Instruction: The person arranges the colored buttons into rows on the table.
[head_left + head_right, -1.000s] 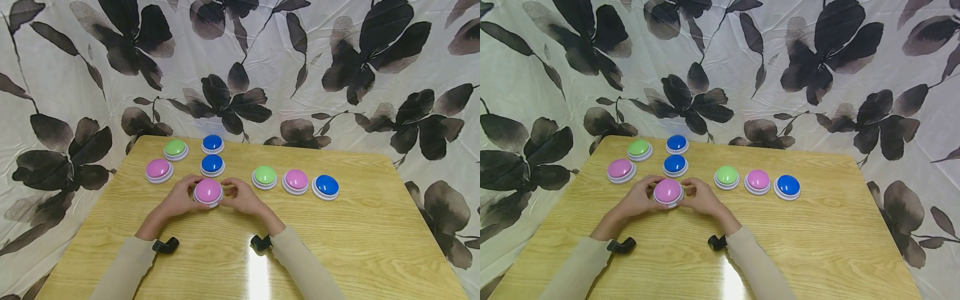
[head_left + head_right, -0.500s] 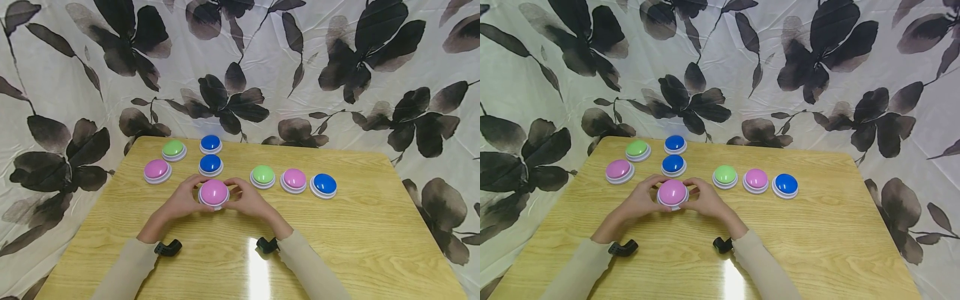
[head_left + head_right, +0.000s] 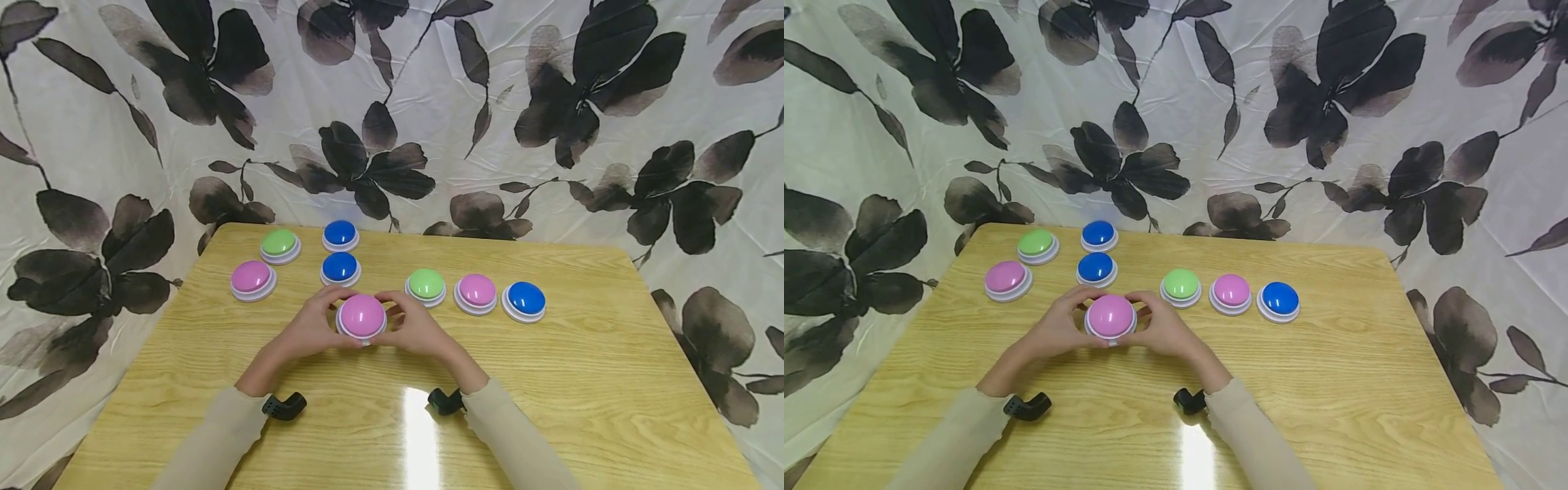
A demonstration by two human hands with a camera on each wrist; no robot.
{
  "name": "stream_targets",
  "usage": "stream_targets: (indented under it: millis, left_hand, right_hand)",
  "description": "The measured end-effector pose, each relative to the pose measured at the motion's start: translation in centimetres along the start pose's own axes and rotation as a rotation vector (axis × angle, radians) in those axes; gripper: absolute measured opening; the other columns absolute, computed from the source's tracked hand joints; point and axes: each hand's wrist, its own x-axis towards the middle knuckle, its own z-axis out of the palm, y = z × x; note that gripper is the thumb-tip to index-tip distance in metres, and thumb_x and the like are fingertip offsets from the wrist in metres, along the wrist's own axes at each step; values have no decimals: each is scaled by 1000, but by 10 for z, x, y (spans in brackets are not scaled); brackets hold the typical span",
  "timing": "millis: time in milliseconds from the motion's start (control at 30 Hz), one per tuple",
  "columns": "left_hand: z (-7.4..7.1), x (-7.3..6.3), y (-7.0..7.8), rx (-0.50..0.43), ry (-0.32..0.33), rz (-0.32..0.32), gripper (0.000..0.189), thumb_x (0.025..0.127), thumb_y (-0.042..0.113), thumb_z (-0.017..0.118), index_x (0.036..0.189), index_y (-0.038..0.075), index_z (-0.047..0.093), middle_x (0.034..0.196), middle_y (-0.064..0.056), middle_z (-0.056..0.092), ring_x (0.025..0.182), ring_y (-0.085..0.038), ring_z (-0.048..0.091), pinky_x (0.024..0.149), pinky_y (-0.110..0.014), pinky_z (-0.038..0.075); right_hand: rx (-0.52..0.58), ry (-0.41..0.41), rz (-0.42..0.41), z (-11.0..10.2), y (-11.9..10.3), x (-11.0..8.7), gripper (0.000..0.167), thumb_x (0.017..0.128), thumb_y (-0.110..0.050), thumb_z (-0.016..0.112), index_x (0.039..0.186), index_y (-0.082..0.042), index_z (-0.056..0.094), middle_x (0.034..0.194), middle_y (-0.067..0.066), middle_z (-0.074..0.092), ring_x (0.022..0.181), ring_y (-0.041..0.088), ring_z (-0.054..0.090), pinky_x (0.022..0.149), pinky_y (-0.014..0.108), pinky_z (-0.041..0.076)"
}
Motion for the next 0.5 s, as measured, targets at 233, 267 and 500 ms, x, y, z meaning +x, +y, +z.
stream_targets:
  millis: [233, 267, 500]
  left_hand:
    - [13, 10, 3, -8, 9, 37, 79, 57, 41, 94, 126, 23, 60, 122, 9, 56, 112, -12, 49, 89, -42, 44]
    - [16, 11, 3, -11, 9, 42, 79, 57, 41, 94, 126, 24, 60, 121, 10, 57, 112, -11, 50, 89, -42, 44]
    - [33, 23, 10, -59, 5, 95, 78, 60, 39, 94, 128, 22, 59, 121, 9, 57, 110, -12, 51, 85, -41, 46]
  right_hand:
    - [25, 18, -6, -12, -20, -16, 73, 73, -6, 85, 136, 1, 49, 131, 17, 52, 107, 36, 57, 89, 52, 49]
    - [26, 20, -10, -15, -23, -18, 73, 73, -4, 85, 135, 3, 49, 131, 19, 52, 106, 37, 57, 88, 53, 49]
    - [-6, 60, -1, -25, 6, -22, 83, 70, -12, 89, 140, -4, 47, 131, 9, 53, 105, 28, 58, 87, 41, 52]
